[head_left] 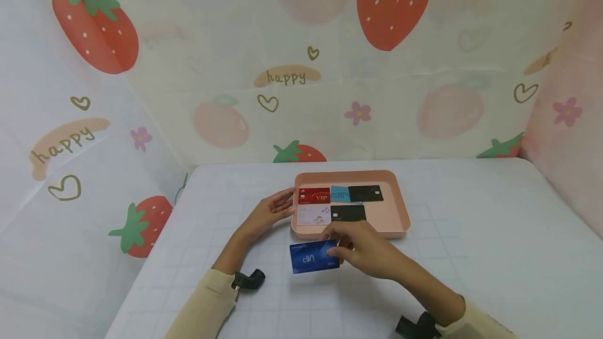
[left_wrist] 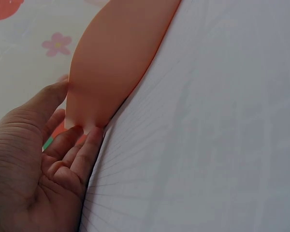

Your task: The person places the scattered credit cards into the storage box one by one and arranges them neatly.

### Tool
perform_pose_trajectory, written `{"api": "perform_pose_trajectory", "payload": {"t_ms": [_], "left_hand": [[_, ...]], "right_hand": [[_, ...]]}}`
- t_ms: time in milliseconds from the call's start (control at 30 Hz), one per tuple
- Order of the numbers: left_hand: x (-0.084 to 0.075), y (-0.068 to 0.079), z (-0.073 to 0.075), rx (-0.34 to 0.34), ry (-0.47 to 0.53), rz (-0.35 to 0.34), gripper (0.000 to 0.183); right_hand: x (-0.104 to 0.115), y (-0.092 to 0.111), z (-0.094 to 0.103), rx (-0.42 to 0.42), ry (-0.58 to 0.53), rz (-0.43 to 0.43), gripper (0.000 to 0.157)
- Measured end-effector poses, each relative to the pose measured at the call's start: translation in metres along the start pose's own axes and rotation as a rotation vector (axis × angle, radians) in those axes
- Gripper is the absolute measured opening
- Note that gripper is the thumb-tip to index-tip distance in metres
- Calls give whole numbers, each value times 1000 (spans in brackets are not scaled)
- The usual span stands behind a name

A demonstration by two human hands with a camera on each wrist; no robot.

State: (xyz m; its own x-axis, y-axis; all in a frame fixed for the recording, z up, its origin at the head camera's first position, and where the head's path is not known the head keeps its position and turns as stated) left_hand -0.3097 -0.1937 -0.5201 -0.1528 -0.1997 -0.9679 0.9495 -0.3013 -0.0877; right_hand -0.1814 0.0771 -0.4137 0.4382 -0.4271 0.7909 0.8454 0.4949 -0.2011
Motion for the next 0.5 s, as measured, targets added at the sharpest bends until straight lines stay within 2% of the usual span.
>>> {"api": "perform_pose_trajectory", "payload": {"t_ms": [267, 500], "left_hand": [[2, -1, -1, -4, 11, 3, 62], [2, -2, 1, 13, 4, -21, 64]], "right_hand": [[-7, -3, 12, -66, -3, -10, 18], [-15, -7, 28, -131, 11, -46, 18]]}}
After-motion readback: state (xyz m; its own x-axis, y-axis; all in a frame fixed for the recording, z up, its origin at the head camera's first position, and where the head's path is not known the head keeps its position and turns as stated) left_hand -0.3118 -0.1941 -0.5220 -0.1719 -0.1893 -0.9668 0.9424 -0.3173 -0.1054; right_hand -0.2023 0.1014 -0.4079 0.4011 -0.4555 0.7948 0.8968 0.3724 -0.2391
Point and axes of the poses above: each hand's wrist, its own y-axis away from the middle knuckle, its own z-axis out of the back of the hand, x = y × z, the point moved 2 cm from there along -y, towards the middle knuckle, and after that the axes turned 9 degrees about -x, right-handed, at the moved point
